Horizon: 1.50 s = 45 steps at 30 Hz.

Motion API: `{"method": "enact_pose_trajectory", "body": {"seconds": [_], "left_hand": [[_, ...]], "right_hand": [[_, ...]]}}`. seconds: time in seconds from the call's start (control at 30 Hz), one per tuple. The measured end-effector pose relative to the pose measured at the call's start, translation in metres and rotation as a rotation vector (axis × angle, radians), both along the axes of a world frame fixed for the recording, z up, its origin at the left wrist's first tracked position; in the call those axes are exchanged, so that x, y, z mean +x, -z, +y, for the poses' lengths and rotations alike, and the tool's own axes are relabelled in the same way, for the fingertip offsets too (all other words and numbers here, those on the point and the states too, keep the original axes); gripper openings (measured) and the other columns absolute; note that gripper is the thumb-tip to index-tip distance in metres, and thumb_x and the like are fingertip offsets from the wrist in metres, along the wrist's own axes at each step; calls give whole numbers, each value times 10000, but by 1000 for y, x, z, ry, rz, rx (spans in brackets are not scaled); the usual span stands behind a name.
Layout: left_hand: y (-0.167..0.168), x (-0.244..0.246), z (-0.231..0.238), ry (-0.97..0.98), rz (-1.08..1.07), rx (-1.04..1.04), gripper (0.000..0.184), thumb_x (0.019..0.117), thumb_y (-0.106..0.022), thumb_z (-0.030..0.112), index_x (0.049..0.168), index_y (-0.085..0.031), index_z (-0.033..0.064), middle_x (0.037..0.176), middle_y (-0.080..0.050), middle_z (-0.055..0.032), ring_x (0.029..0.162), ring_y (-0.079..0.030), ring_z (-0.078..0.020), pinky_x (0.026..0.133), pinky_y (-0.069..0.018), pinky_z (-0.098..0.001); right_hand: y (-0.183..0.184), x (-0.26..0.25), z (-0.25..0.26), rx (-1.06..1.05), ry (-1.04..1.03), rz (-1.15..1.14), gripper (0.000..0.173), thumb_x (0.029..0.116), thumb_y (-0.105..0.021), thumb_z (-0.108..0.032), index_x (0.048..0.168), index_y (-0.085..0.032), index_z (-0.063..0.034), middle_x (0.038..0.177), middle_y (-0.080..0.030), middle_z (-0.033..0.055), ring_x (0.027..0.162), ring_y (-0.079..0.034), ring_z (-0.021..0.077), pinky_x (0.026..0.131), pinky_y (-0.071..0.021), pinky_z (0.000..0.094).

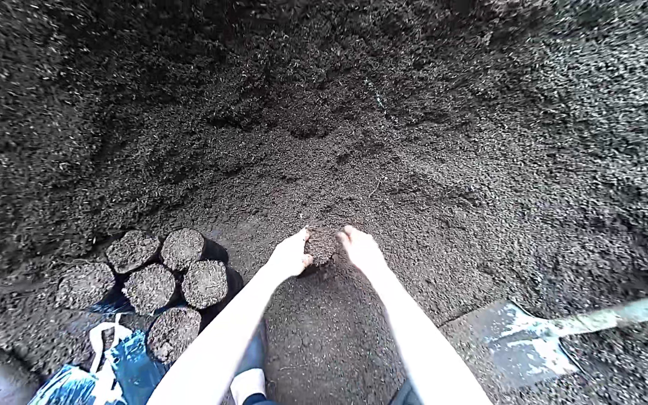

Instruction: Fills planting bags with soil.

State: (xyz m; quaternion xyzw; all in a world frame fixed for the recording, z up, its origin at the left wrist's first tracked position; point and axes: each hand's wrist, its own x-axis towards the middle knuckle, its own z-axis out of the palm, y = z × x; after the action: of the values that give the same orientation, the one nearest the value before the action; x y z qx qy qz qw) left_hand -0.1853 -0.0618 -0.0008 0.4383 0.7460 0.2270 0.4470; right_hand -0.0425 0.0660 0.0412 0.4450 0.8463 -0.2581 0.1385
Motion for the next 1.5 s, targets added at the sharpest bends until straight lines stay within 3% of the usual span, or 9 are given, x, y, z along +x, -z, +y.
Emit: {"method": "enact_pose_trajectory", "body": {"seconds": [0.13, 0.37, 0.5, 0.7, 0.9, 1.03, 1.17, 1.33, 1.5], "left_hand": [[-10, 8, -18, -15, -30, 62, 718, 969, -613, 75, 1623, -321, 115, 1547, -505, -158, 1317, -589, -338, 1101, -451, -564], [9, 4, -35, -5, 75, 58, 519, 980, -570, 75, 1490, -539, 162, 1570, -488, -99, 1446, -474, -278, 1165, -395, -546], [6, 6, -36, -4, 33, 10, 581, 1001, -573, 98, 1566, -442, 135, 1515, -539, -149, 1388, -531, -328, 1143, -409, -566], [-54, 8, -53, -107, -34, 236, 646, 994, -571, 73, 1604, -393, 193, 1580, -490, -52, 1349, -568, -245, 1097, -461, -516], [16, 6, -33, -19, 30, 176, 648, 974, -546, 3, 1593, -397, 123, 1680, -334, -8, 1474, -447, -222, 1193, -381, -499], [-12, -3, -37, -7, 68, 111, 530, 1015, -525, 59, 1532, -509, 177, 1459, -602, -118, 1324, -593, -317, 1106, -449, -562], [-37, -11, -12, -76, 364, 25, 420, 1024, -600, 288, 1407, -592, 116, 1371, -611, -159, 1321, -515, -396, 980, -462, -596], [12, 11, 42, 168, 455, -54, 395, 1032, -609, 230, 1418, -605, 148, 1390, -589, -214, 1294, -546, -432, 977, -470, -625], [31, 22, 17, 264, 202, 107, 347, 1087, -458, 139, 1400, -609, 143, 1297, -655, -218, 1225, -627, -421, 985, -500, -624]], "right_hand": [[-65, 11, 11, 93, 6, 188, 326, 1100, -474, -314, 1189, -657, -59, 972, -699, 185, 896, -688, 361, 810, -526, 605], [68, 2, -21, -477, 107, 1, 515, 1095, -474, -387, 1465, -452, -29, 1113, -666, 177, 791, -674, 215, 724, -567, 380], [61, -6, -35, -238, 73, 2, 422, 1071, -460, -173, 1455, -486, 0, 1368, -605, 240, 1267, -603, 342, 1088, -451, 514], [-11, 10, -39, 18, 16, 183, 282, 1060, -514, -239, 1244, -615, -51, 948, -690, 201, 886, -689, 366, 799, -532, 593], [57, 12, -20, -203, -16, 74, 402, 1118, -373, -270, 1398, -519, -21, 1163, -681, 207, 1080, -676, 326, 973, -516, 515], [56, 68, 7, -258, 313, 273, 486, 1139, -254, -332, 1429, -497, -27, 900, -662, 156, 692, -636, 230, 645, -548, 375], [45, 119, 42, -82, 187, -407, 1031, 943, -718, -469, 1657, -63, -116, 1606, -314, 295, 1438, -398, 470, 1140, -365, 628], [8, 76, -30, 30, -175, 266, 374, 1067, -457, -150, 1382, -608, -14, 1460, -576, 149, 1366, -544, 235, 1165, -417, 377], [33, 46, -98, -169, -359, 50, 602, 1082, -450, -256, 1591, -292, 24, 1683, -218, 210, 1564, -245, 269, 1265, -249, 388]]}}
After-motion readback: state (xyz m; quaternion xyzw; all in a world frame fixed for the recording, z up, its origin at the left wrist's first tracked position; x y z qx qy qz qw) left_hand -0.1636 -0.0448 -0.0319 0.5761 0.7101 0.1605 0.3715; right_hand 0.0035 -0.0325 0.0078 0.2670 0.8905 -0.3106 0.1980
